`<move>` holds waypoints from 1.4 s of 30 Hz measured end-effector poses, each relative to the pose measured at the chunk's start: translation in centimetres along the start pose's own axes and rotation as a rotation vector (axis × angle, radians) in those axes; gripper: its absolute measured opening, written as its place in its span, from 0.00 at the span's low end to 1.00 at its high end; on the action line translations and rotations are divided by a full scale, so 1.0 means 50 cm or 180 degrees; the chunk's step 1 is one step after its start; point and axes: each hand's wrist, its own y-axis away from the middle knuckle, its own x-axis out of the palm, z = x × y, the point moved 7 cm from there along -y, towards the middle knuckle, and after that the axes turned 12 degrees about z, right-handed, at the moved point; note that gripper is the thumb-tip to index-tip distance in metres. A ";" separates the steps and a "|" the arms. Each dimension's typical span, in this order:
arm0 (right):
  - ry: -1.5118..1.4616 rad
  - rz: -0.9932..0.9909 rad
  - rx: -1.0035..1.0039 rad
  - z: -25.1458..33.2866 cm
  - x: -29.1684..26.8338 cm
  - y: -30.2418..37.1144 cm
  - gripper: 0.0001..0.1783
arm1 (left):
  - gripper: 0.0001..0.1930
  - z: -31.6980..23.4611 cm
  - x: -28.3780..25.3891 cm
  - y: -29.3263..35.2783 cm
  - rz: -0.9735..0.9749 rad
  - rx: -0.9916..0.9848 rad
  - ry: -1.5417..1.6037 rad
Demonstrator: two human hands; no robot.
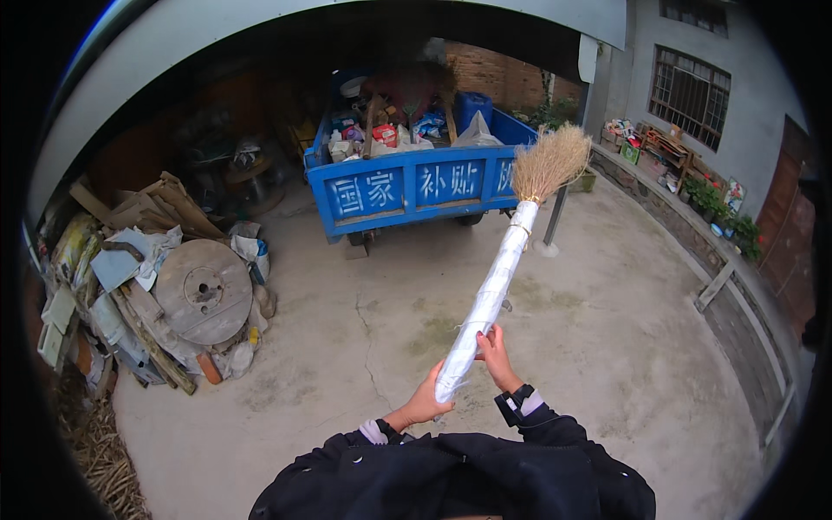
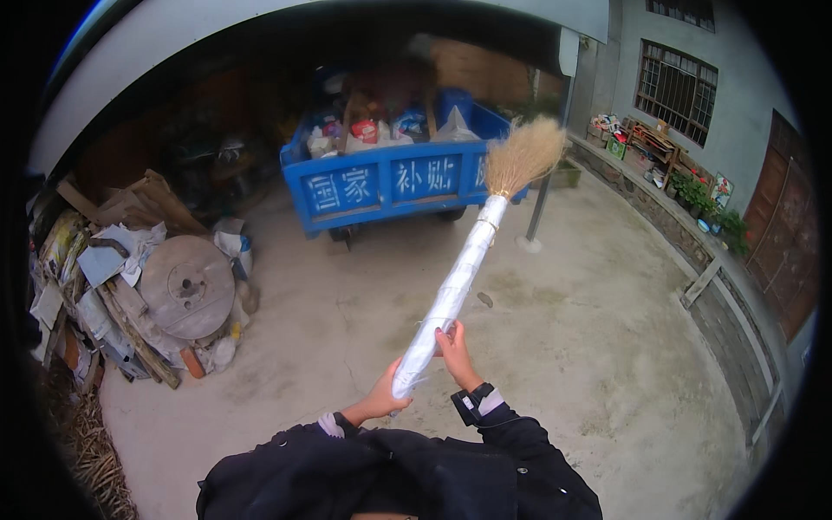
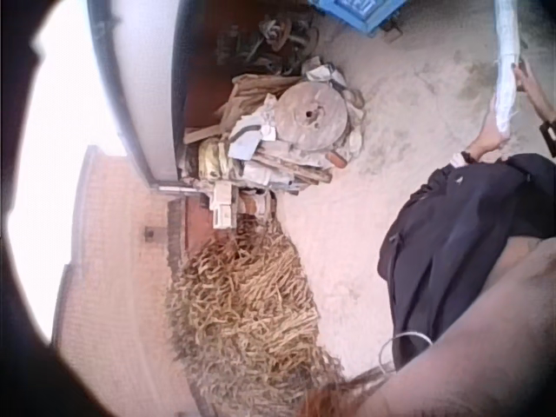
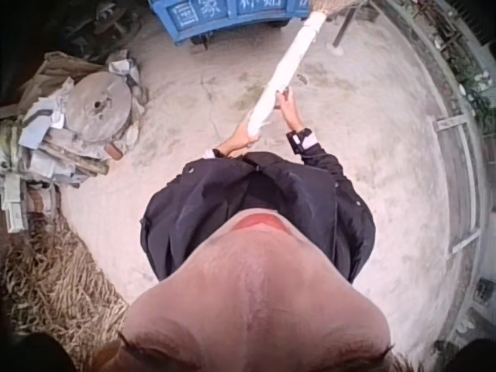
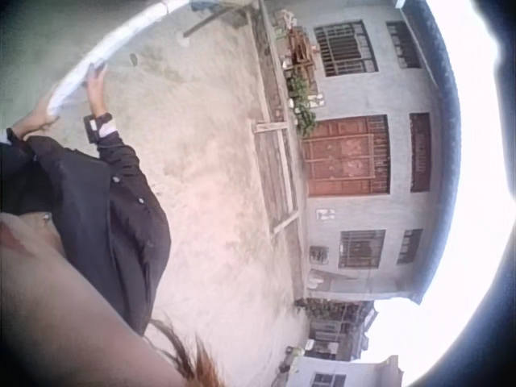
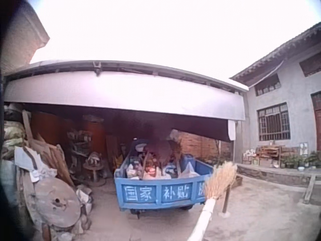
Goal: The person sweeps a concrete courtyard with a straw broom, gathering dry plant debris into a pile. They move around a blue three-wheeled vehicle and various stored items, then place the broom against the vehicle.
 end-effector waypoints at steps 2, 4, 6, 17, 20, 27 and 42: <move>0.0088 0.0230 0.0173 -0.007 -0.067 -0.055 0.29 | 0.47 -0.034 -0.087 -0.115 -0.0267 0.0210 -0.0213; 0.0111 0.0052 0.0512 -0.058 -0.161 -0.064 0.25 | 0.48 -0.072 -0.173 -0.230 -0.0514 0.0484 -0.0346; 0.0201 -0.0528 0.0760 -0.140 -0.267 -0.023 0.22 | 0.49 -0.091 -0.253 -0.321 -0.0673 0.0554 -0.0509; 0.0001 -0.1849 0.1089 -0.378 -0.697 -0.113 0.13 | 0.45 -0.162 -0.612 -0.872 -0.1773 0.0733 -0.0733; -0.0010 -0.1690 0.0930 -0.349 -0.762 -0.247 0.13 | 0.43 -0.162 -0.713 -1.015 -0.1881 0.1056 -0.0489; -0.0002 -0.1580 0.0943 -0.312 -0.896 -0.401 0.13 | 0.40 -0.252 -1.104 -1.457 -0.2801 0.0555 -0.2031; -0.1411 -0.3308 -0.1237 0.010 -1.164 -0.404 0.31 | 0.30 -0.011 0.034 -1.858 0.2283 0.0057 0.2947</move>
